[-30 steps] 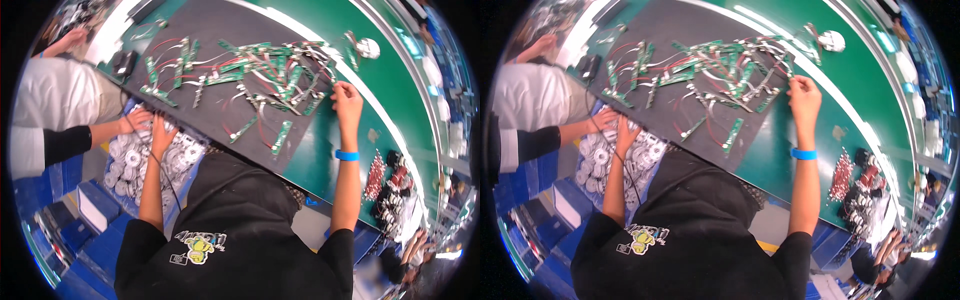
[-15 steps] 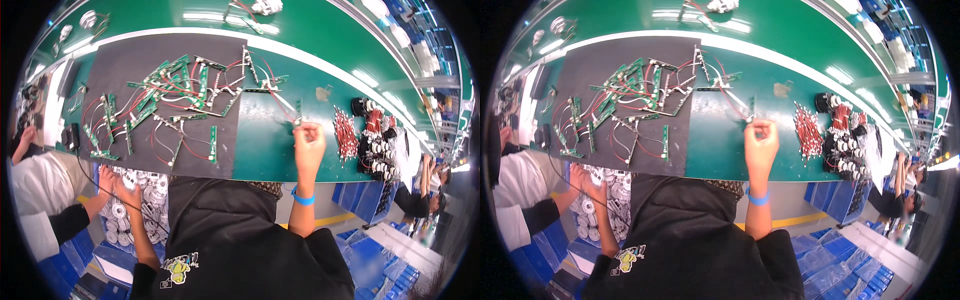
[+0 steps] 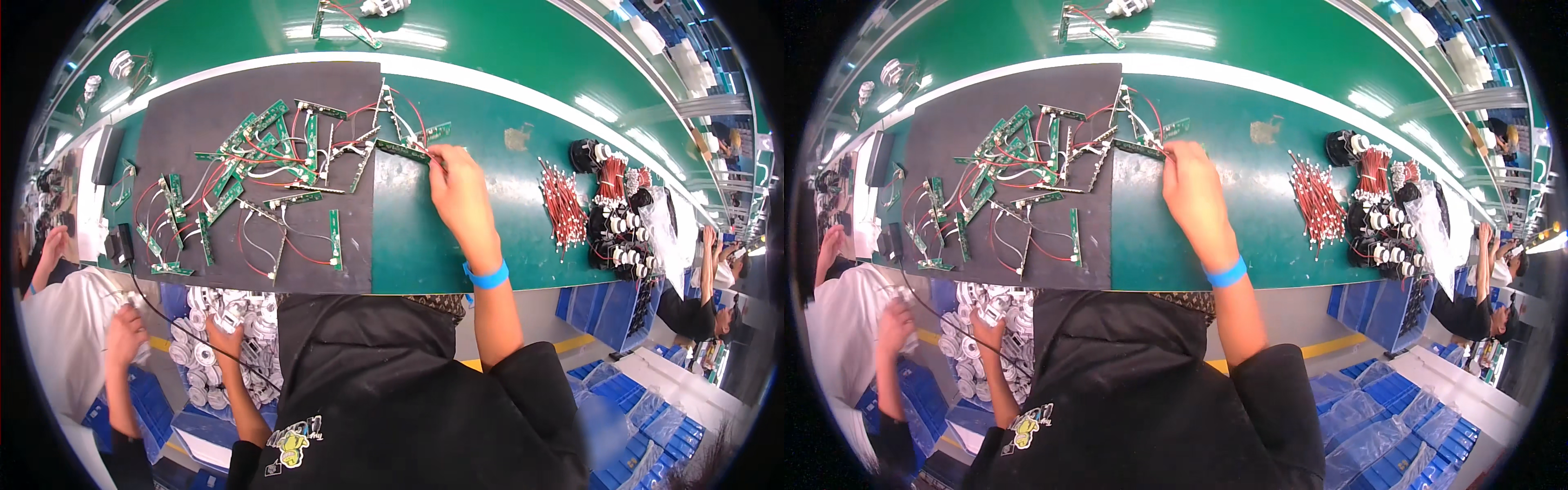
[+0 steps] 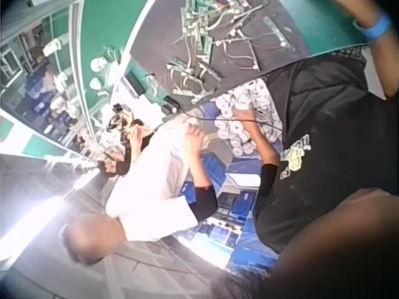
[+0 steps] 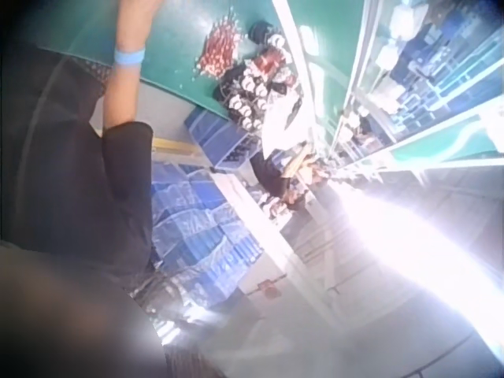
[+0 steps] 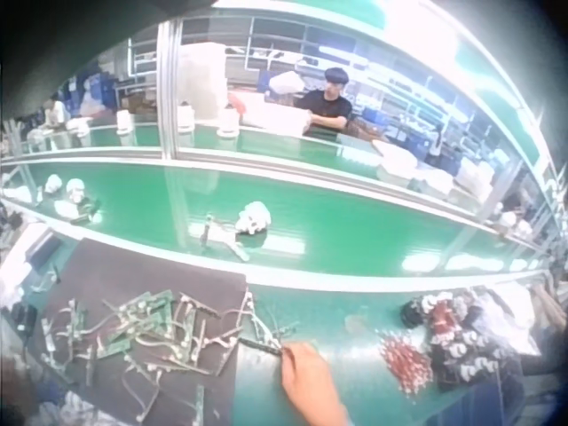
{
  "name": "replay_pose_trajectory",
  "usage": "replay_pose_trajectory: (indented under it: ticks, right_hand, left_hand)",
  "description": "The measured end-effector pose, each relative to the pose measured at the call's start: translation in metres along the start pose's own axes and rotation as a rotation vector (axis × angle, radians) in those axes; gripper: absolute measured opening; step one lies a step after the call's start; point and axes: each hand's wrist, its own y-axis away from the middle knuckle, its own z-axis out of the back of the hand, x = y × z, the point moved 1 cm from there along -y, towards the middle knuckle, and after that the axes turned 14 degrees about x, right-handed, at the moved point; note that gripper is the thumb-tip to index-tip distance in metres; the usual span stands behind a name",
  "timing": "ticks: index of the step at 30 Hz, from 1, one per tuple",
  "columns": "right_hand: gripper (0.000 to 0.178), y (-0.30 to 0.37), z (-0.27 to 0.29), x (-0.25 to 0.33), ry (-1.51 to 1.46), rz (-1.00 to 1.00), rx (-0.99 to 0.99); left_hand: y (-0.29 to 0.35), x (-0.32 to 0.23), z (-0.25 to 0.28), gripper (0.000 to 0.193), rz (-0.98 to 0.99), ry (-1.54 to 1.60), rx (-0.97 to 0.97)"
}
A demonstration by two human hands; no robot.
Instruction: Assembling electronic components by connecting wires to circuit boards and placing them in plastic housings.
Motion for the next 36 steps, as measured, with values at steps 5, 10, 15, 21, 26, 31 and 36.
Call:
replay_pose_trajectory:
  ticks: [5, 10, 15, 21, 26, 31, 36]
  right_hand:
    - [0.017, 0.018, 0.022, 0.019, -0.762, -0.356, 0.131]
    - [0.017, 0.032, 0.02, 0.028, -1.033, -0.382, 0.122]
    - [0.018, 0.056, 0.048, 0.01, -1.035, -0.405, -0.157]
    - [0.019, 0.062, 0.041, -0.011, -1.033, -0.388, -0.032]
    - [0.02, 0.068, 0.039, -0.007, -0.968, -0.409, 0.065]
    - [0.021, 0.07, 0.038, 0.003, -0.954, -0.434, 0.048]
    - [0.017, 0.077, 0.042, 0.012, -0.38, -0.174, 0.225]
  left_hand:
    - [0.033, 0.008, 0.052, 0.072, 0.208, 0.174, -0.019]
    - [0.08, 0.055, 0.071, 0.039, 0.227, 1.656, -0.01]
    - [0.092, 0.047, 0.096, 0.047, 0.081, 1.669, -0.147]
    - [0.135, 0.026, 0.185, 0.056, 0.145, 1.048, -0.073]
    - [0.15, -0.009, 0.259, 0.066, -0.032, 0.902, -0.093]
    - [0.158, -0.022, 0.326, 0.047, -0.366, 0.522, 0.113]
    - [0.073, -0.145, 0.289, 0.06, -0.608, 0.994, 0.104]
